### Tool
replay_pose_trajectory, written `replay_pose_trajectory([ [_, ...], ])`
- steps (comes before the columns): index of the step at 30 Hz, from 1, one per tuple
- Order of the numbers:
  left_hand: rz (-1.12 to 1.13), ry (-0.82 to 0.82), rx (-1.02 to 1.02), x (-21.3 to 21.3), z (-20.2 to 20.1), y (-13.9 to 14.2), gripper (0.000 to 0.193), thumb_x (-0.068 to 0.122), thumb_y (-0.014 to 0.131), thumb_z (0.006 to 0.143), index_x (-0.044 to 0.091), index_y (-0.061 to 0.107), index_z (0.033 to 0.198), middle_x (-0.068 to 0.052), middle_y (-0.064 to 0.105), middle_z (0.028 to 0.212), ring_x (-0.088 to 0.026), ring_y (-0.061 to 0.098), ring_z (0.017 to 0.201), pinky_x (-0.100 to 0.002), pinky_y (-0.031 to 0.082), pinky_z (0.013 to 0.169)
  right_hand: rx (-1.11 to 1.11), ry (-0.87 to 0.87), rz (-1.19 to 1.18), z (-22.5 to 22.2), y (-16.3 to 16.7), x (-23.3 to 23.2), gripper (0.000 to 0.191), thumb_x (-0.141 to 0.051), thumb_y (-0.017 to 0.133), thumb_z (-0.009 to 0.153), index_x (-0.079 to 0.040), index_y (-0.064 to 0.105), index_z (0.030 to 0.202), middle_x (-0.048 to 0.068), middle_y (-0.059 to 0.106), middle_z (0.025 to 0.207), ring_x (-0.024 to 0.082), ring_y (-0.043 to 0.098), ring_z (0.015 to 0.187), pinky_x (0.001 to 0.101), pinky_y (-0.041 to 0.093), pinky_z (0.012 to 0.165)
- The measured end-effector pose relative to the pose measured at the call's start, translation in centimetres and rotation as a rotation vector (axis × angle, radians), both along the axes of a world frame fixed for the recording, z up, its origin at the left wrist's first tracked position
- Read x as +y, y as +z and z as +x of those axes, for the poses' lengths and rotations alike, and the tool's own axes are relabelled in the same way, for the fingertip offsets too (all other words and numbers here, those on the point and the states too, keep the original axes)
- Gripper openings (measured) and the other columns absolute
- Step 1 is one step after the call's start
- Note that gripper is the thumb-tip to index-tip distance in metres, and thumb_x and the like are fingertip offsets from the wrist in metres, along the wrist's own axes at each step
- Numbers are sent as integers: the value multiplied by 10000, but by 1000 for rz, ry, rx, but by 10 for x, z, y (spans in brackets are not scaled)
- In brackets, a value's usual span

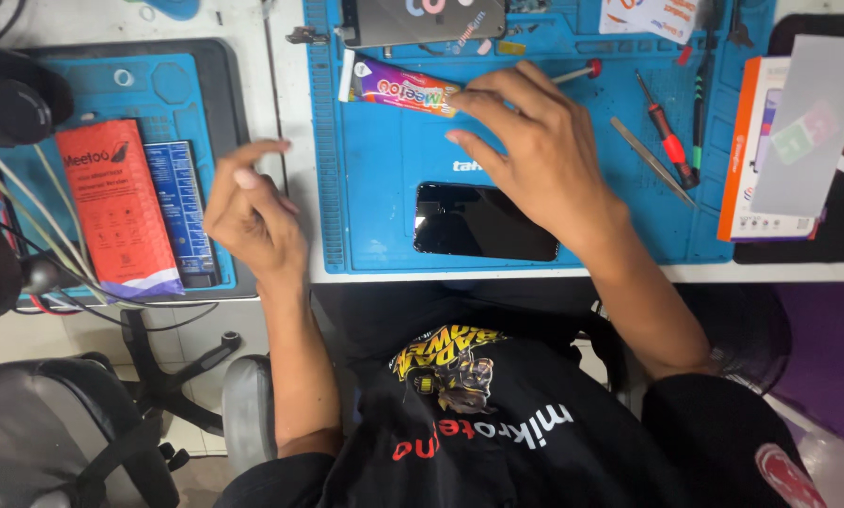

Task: The person wipes the nozzle of an adhesive tube with a tissue and caps the tube, then picks up a smartphone from the repair mat. They wipe the phone's screen with a cloth, turn the phone over in their hands, and continue wiping the screen and edges with a tissue.

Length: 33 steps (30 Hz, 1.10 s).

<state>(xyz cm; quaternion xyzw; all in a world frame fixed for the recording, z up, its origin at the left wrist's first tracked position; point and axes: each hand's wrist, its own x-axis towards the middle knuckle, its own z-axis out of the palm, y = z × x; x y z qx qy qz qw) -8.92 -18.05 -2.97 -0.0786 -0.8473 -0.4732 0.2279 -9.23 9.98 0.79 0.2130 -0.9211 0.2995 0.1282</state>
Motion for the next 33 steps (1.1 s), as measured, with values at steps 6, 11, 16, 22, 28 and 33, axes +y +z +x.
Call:
replay_pose_trajectory([
  [6, 340, -13, -293, 1, -3, 8, 196, -5, 474, 1006, -52, 522, 1190, -77, 671, 991, -16, 547, 471, -191, 374, 369, 17, 31, 54, -12, -1, 4, 271, -145, 856, 977, -49, 713, 1186, 65, 668, 1146, 261, 648, 1061, 398, 555, 846],
  [11, 360, 28, -224, -5, -2, -4, 122, 23, 614, 1070, -75, 642, 1004, -72, 659, 725, -88, 577, 486, -234, 404, 399, 9, 33, 51, -17, -10, 3, 261, -132, 845, 962, -38, 720, 1171, 66, 674, 1131, 252, 658, 1089, 388, 560, 868],
  [16, 239, 98, -184, -14, -2, -13, 408, 84, 551, 1184, -13, 570, 788, -45, 563, 598, -91, 545, 469, -231, 378, 439, 10, 41, 71, -22, -22, 5, 270, -145, 874, 964, -34, 730, 1163, 68, 680, 1153, 249, 659, 1072, 390, 557, 857],
  [22, 358, -7, -250, -17, 0, -4, 261, 72, 612, 1160, 15, 523, 922, -85, 561, 761, -132, 562, 594, -251, 407, 537, 28, 68, 115, -31, -37, 5, 324, -154, 885, 899, -26, 735, 1157, 82, 694, 1161, 257, 649, 1071, 394, 555, 877],
  [28, 217, -13, -84, -17, 3, -3, 215, 60, 673, 1136, 43, 475, 1056, -126, 559, 924, -174, 579, 720, -272, 437, 636, 26, 51, 207, -33, -51, 3, 332, -164, 910, 896, -29, 749, 1152, 90, 703, 1118, 241, 664, 1069, 390, 558, 894],
  [33, 358, -306, 60, -6, 17, 7, 521, 121, 712, 1157, 102, 311, 1490, -88, 394, 1543, -137, 564, 1321, -287, 529, 1078, -13, 158, 38, -38, -47, 3, 295, -142, 904, 943, -23, 743, 1159, 101, 706, 1150, 271, 654, 1081, 397, 544, 942],
])
